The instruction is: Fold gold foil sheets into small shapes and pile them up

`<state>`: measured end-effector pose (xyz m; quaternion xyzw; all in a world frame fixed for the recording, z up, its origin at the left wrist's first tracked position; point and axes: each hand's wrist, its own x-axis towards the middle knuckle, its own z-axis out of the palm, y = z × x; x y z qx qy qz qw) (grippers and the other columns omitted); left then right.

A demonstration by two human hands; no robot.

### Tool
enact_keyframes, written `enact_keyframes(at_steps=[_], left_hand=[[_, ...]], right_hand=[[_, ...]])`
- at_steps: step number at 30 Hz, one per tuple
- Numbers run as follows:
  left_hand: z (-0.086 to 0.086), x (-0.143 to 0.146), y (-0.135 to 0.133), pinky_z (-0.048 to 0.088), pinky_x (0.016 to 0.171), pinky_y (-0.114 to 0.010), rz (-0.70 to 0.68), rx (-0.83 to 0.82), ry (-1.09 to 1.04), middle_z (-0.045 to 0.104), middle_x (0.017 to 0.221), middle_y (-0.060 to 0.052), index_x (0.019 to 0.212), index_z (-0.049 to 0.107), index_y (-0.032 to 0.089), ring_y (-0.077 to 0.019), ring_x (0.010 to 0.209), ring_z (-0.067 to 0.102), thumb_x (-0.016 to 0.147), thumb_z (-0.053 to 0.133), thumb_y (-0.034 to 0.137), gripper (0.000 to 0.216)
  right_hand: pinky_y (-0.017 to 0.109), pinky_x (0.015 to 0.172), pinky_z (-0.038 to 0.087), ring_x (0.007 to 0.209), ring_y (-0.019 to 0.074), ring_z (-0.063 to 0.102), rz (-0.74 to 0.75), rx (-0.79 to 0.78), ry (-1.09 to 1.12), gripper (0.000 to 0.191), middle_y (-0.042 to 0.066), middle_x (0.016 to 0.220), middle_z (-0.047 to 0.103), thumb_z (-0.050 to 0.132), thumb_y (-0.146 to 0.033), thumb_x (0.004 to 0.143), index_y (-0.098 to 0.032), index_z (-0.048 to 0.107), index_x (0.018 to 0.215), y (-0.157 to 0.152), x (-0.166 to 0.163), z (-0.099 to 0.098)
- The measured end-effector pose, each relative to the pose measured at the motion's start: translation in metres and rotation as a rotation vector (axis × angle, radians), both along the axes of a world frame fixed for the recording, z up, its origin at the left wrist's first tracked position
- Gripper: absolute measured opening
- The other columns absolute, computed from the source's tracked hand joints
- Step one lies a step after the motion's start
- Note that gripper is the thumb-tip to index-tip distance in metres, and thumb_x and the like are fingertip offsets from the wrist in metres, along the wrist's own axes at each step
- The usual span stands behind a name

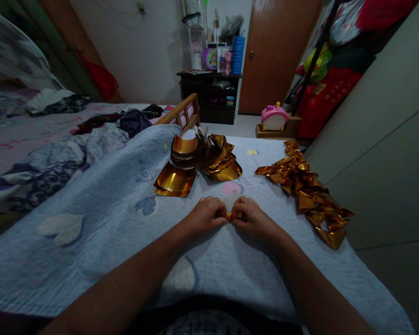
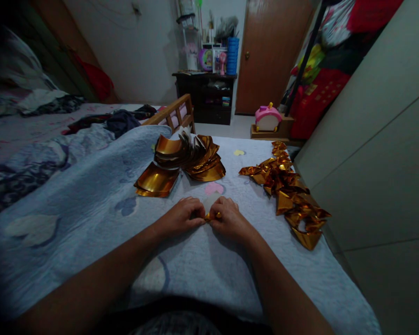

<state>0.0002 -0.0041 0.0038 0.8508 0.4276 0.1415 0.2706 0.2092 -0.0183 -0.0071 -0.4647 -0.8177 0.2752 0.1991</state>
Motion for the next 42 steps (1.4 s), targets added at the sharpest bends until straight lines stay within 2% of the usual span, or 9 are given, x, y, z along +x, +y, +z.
enact_keyframes(at_steps=[8,16,20,28,36,42], left_hand=[[-0.001,-0.001,0.002,0.039,0.081,-0.03,-0.031,-0.024,-0.036,0.067,0.081,-0.001,0.079,0.073,0.019,-0.0177,0.086,0.06,0.08,0.076,0.021,0.003],[0.002,-0.001,0.0,0.039,0.084,-0.032,-0.042,-0.021,0.006,0.069,0.087,-0.003,0.082,0.073,0.018,-0.0196,0.091,0.059,0.088,0.067,0.026,0.012],[0.005,0.001,-0.002,0.039,0.085,-0.033,-0.021,-0.01,0.033,0.068,0.089,-0.004,0.082,0.071,0.018,-0.0198,0.092,0.058,0.09,0.061,0.026,0.015],[0.005,0.008,-0.006,0.038,0.087,-0.036,0.071,0.028,0.11,0.065,0.09,-0.005,0.079,0.069,0.019,-0.0227,0.095,0.056,0.085,0.062,0.024,0.01],[0.005,0.009,-0.007,0.037,0.087,-0.037,0.111,0.014,0.135,0.064,0.091,-0.005,0.081,0.069,0.019,-0.0235,0.097,0.056,0.086,0.064,0.028,0.012],[0.007,0.008,-0.008,0.037,0.085,-0.037,0.084,0.03,0.165,0.064,0.092,-0.006,0.081,0.068,0.018,-0.0234,0.097,0.055,0.091,0.057,0.028,0.018]], right_hand=[[0.036,0.087,0.036,0.097,0.021,0.051,0.012,-0.038,-0.005,0.007,0.004,0.098,0.061,0.068,-0.015,0.084,-0.021,0.071,0.084,-0.001,0.0,0.007],[0.034,0.082,0.036,0.091,0.0191,0.051,-0.05,-0.032,-0.032,0.015,0.005,0.093,0.061,0.063,-0.019,0.09,-0.018,0.065,0.075,-0.001,-0.007,0.006],[0.034,0.08,0.036,0.088,0.0188,0.051,-0.08,-0.016,-0.015,0.015,0.004,0.089,0.058,0.064,-0.015,0.086,-0.017,0.062,0.071,-0.001,-0.009,0.004],[0.032,0.077,0.038,0.085,0.0179,0.051,-0.146,0.031,0.037,0.015,0.004,0.09,0.055,0.063,-0.009,0.077,-0.018,0.057,0.067,-0.001,-0.012,-0.005],[0.032,0.075,0.037,0.085,0.0182,0.051,-0.15,0.026,0.02,0.015,0.005,0.089,0.054,0.061,-0.01,0.079,-0.019,0.055,0.068,-0.001,-0.014,-0.004],[0.032,0.076,0.036,0.085,0.0185,0.051,-0.151,0.041,0.01,0.017,0.005,0.089,0.055,0.059,-0.011,0.082,-0.018,0.055,0.067,-0.001,-0.015,-0.005]])
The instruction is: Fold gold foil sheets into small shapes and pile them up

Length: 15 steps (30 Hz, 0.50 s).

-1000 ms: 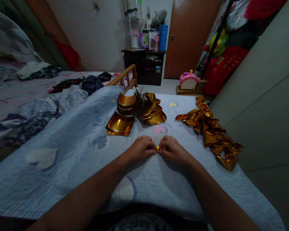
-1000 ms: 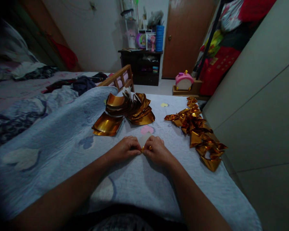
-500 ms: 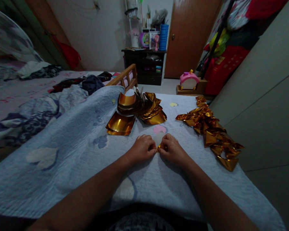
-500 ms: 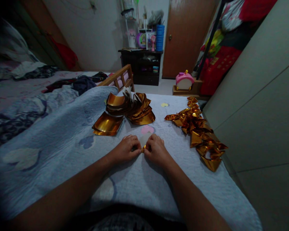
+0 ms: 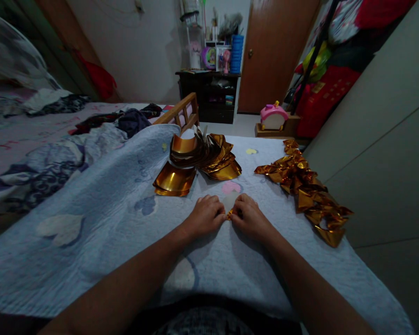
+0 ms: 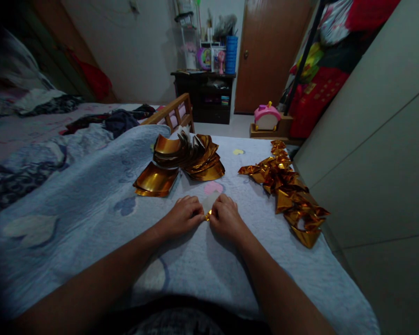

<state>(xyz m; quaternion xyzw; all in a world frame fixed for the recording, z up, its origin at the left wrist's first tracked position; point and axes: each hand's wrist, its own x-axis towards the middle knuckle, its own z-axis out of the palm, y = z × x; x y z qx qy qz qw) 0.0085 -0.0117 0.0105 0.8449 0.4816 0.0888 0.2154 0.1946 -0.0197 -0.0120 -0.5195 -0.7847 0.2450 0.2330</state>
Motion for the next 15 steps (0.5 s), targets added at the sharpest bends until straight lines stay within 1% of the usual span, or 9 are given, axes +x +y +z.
enact_keyframes(at_steps=[5,11,15], left_hand=[[0.0009,0.0016,-0.0016,0.036,0.084,-0.037,0.007,-0.004,0.012,0.063,0.093,-0.006,0.082,0.066,0.018,-0.0238,0.098,0.055,0.092,0.057,0.029,0.017],[-0.0035,0.0023,-0.0029,0.036,0.084,-0.036,0.045,0.002,0.001,0.062,0.094,-0.005,0.082,0.063,0.019,-0.0233,0.098,0.054,0.09,0.058,0.028,0.013],[-0.0044,0.0015,-0.0031,0.036,0.084,-0.036,0.052,-0.003,-0.012,0.061,0.094,-0.005,0.081,0.062,0.019,-0.0234,0.098,0.053,0.09,0.059,0.029,0.013]], right_hand=[[0.033,0.077,0.037,0.086,0.0187,0.051,-0.002,-0.016,-0.001,0.017,0.005,0.089,0.055,0.06,-0.012,0.082,-0.018,0.054,0.067,0.0009,0.0001,0.0002],[0.033,0.077,0.037,0.085,0.0185,0.051,-0.006,-0.009,-0.003,0.017,0.004,0.088,0.055,0.06,-0.012,0.081,-0.019,0.054,0.067,0.0022,0.0006,-0.0016],[0.033,0.078,0.037,0.086,0.0191,0.052,-0.011,-0.017,-0.007,0.018,0.005,0.089,0.055,0.061,-0.013,0.082,-0.019,0.054,0.067,0.0014,-0.0001,0.0013]])
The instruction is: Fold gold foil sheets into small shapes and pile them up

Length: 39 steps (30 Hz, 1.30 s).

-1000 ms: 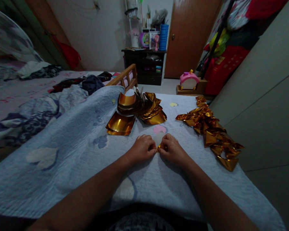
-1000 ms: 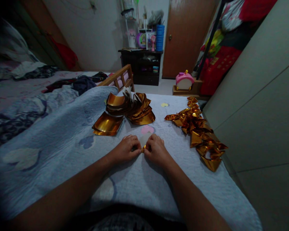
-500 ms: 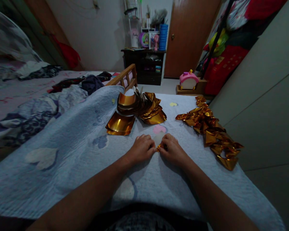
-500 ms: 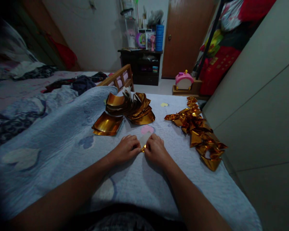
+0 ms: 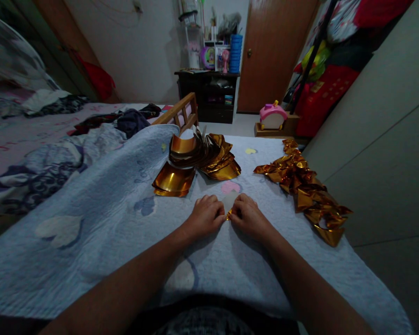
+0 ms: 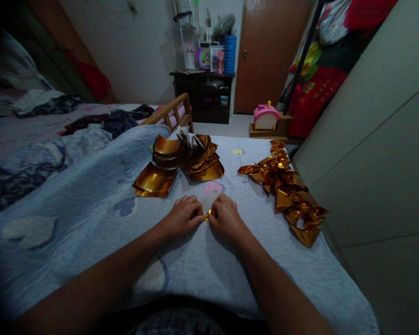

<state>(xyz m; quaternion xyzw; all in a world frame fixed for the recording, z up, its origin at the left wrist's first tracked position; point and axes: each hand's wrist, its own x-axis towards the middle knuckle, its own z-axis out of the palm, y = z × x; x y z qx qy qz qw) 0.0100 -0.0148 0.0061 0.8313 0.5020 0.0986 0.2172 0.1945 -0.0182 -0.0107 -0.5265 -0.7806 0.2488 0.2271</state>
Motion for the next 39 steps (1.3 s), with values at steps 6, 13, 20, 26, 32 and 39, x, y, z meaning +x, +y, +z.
enact_keyframes(at_steps=[6,13,20,26,32,39], left_hand=[[0.001,0.0,0.0,0.036,0.085,-0.036,0.004,-0.035,-0.019,0.06,0.093,-0.004,0.079,0.061,0.02,-0.0235,0.099,0.053,0.088,0.061,0.029,0.012],[0.001,-0.002,0.0,0.037,0.09,-0.036,0.016,-0.034,-0.071,0.061,0.097,-0.003,0.098,0.065,0.023,-0.0232,0.102,0.052,0.086,0.063,0.027,0.013],[0.001,-0.004,0.003,0.035,0.095,-0.037,-0.087,-0.046,-0.107,0.061,0.096,-0.002,0.111,0.071,0.028,-0.023,0.104,0.051,0.088,0.066,0.025,0.023],[-0.001,-0.004,0.006,0.036,0.096,-0.038,-0.067,-0.07,-0.106,0.061,0.098,-0.003,0.108,0.075,0.029,-0.0233,0.104,0.051,0.088,0.069,0.028,0.022],[0.0,-0.004,0.007,0.036,0.096,-0.037,-0.067,-0.07,-0.104,0.062,0.098,-0.003,0.106,0.077,0.031,-0.0227,0.103,0.052,0.087,0.071,0.027,0.021],[-0.002,-0.005,0.008,0.037,0.095,-0.038,-0.066,-0.061,-0.115,0.062,0.096,-0.003,0.105,0.078,0.032,-0.0227,0.102,0.053,0.087,0.071,0.029,0.019]], right_hand=[[0.032,0.077,0.037,0.086,0.0193,0.052,0.002,-0.003,-0.008,0.017,0.005,0.088,0.056,0.06,-0.012,0.081,-0.019,0.054,0.067,0.0,-0.001,0.001],[0.031,0.075,0.037,0.085,0.0187,0.052,-0.004,0.023,0.003,0.015,0.004,0.087,0.055,0.061,-0.012,0.08,-0.02,0.052,0.07,0.001,0.001,-0.004],[0.032,0.077,0.037,0.088,0.0198,0.052,0.002,0.018,0.005,0.016,0.004,0.09,0.053,0.061,-0.011,0.079,-0.02,0.05,0.075,0.0,0.003,-0.005],[0.035,0.082,0.037,0.095,0.0227,0.051,-0.003,0.067,-0.05,0.009,0.006,0.098,0.054,0.061,-0.015,0.084,-0.021,0.054,0.084,-0.004,0.003,-0.005],[0.039,0.085,0.038,0.1,0.0269,0.048,-0.062,0.126,-0.168,0.009,0.01,0.106,0.054,0.062,-0.021,0.086,-0.02,0.057,0.094,-0.009,-0.002,-0.001],[0.047,0.099,0.037,0.12,0.0319,0.046,-0.16,0.114,-0.253,0.035,0.014,0.132,0.052,0.063,-0.034,0.085,-0.022,0.056,0.117,-0.012,-0.003,0.002]])
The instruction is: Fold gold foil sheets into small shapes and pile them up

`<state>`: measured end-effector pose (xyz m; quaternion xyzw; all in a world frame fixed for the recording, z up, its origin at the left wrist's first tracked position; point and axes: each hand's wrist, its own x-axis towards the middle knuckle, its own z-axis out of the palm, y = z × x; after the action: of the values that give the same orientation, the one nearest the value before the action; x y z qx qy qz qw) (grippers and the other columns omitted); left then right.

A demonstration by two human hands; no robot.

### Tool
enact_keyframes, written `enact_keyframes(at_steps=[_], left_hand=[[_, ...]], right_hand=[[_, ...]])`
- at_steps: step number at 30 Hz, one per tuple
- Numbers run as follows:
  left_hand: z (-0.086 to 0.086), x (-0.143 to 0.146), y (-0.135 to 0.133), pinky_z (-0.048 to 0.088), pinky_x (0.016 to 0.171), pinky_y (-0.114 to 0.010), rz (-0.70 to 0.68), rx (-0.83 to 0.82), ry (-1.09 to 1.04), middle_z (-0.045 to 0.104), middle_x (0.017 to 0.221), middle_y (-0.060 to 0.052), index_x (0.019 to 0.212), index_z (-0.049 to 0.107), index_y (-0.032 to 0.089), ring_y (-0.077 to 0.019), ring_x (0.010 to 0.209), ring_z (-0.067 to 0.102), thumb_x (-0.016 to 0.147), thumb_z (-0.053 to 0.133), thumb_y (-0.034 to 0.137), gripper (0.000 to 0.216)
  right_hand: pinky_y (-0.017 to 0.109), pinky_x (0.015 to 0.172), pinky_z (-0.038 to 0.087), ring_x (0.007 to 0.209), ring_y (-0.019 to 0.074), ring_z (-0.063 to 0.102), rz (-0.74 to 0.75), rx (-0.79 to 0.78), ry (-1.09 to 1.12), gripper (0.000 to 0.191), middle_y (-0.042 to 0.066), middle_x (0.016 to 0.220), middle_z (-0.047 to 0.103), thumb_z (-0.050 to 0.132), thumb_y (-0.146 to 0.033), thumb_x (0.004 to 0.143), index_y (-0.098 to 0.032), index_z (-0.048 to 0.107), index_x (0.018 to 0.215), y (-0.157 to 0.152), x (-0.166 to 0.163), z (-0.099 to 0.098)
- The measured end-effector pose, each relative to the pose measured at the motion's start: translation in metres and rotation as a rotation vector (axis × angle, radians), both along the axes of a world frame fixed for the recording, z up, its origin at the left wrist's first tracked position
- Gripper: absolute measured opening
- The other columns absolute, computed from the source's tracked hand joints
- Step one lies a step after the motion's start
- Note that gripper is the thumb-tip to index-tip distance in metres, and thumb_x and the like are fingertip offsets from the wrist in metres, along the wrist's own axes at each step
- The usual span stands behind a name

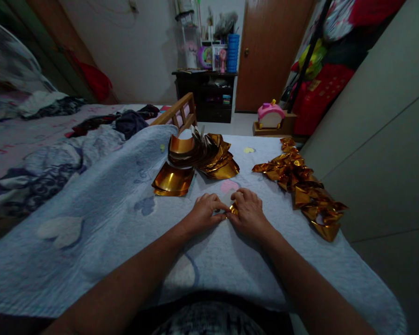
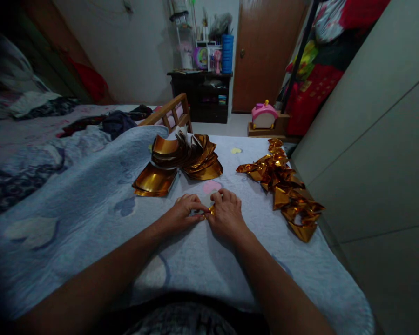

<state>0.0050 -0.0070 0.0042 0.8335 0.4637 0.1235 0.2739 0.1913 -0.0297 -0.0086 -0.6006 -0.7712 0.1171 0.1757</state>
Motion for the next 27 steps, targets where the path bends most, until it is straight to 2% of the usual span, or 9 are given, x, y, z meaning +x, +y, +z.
enact_keyframes(at_steps=[3,6,13,17,20,22,25,27], left_hand=[[-0.002,-0.001,0.0,0.037,0.095,-0.038,-0.005,0.003,-0.014,0.063,0.096,-0.003,0.104,0.078,0.032,-0.0226,0.101,0.054,0.086,0.072,0.029,0.02],[-0.003,-0.002,0.001,0.038,0.095,-0.038,-0.012,0.008,-0.02,0.063,0.096,-0.003,0.107,0.078,0.032,-0.0225,0.1,0.054,0.086,0.072,0.028,0.022],[-0.005,-0.003,0.001,0.039,0.093,-0.038,-0.028,0.032,-0.04,0.063,0.096,-0.003,0.108,0.077,0.033,-0.0226,0.1,0.054,0.087,0.072,0.028,0.023],[-0.007,-0.004,0.0,0.038,0.09,-0.038,-0.03,0.047,-0.039,0.062,0.095,-0.003,0.108,0.078,0.033,-0.0226,0.099,0.054,0.087,0.072,0.028,0.022],[-0.008,-0.005,-0.001,0.037,0.09,-0.038,-0.05,0.076,-0.044,0.063,0.094,-0.003,0.107,0.078,0.032,-0.0223,0.099,0.055,0.087,0.071,0.028,0.021],[-0.009,-0.006,-0.001,0.037,0.091,-0.039,-0.067,0.105,-0.054,0.063,0.096,-0.003,0.107,0.077,0.032,-0.0226,0.101,0.055,0.088,0.071,0.03,0.021],[-0.012,-0.006,-0.001,0.038,0.092,-0.04,-0.096,0.156,-0.078,0.063,0.102,-0.005,0.108,0.076,0.03,-0.0233,0.103,0.056,0.086,0.074,0.034,0.023],[-0.015,-0.005,0.0,0.039,0.091,-0.04,-0.115,0.205,-0.092,0.064,0.105,-0.006,0.108,0.076,0.028,-0.0238,0.103,0.056,0.084,0.076,0.033,0.025]], right_hand=[[0.052,0.108,0.03,0.134,0.0337,0.039,0.001,-0.012,0.001,0.044,0.016,0.144,0.046,0.064,-0.033,0.084,-0.023,0.054,0.125,0.0,0.005,-0.002],[0.054,0.111,0.028,0.138,0.0344,0.036,0.013,-0.043,0.001,0.049,0.017,0.147,0.044,0.065,-0.031,0.082,-0.023,0.053,0.129,0.001,0.012,-0.004],[0.056,0.109,0.03,0.136,0.036,0.039,0.052,-0.057,0.025,0.055,0.015,0.147,0.045,0.064,-0.033,0.083,-0.025,0.051,0.136,0.004,0.024,-0.009],[0.053,0.108,0.031,0.132,0.0342,0.042,0.085,-0.008,0.06,0.053,0.015,0.142,0.048,0.064,-0.032,0.083,-0.024,0.05,0.133,0.004,0.027,-0.012],[0.047,0.103,0.035,0.123,0.0309,0.046,0.084,0.012,0.137,0.046,0.015,0.133,0.052,0.062,-0.031,0.082,-0.02,0.05,0.125,0.005,0.03,-0.01],[0.041,0.095,0.038,0.113,0.0279,0.05,0.039,-0.004,0.186,0.035,0.012,0.123,0.055,0.061,-0.029,0.082,-0.02,0.054,0.114,0.007,0.032,-0.006],[0.038,0.088,0.037,0.104,0.026,0.05,-0.025,-0.032,0.192,0.014,0.009,0.11,0.058,0.057,-0.022,0.083,-0.02,0.06,0.097,0.012,0.034,0.0],[0.037,0.087,0.035,0.103,0.0252,0.049,-0.003,-0.036,0.183,0.011,0.008,0.105,0.059,0.054,-0.017,0.086,-0.021,0.064,0.09,0.014,0.034,0.002]])
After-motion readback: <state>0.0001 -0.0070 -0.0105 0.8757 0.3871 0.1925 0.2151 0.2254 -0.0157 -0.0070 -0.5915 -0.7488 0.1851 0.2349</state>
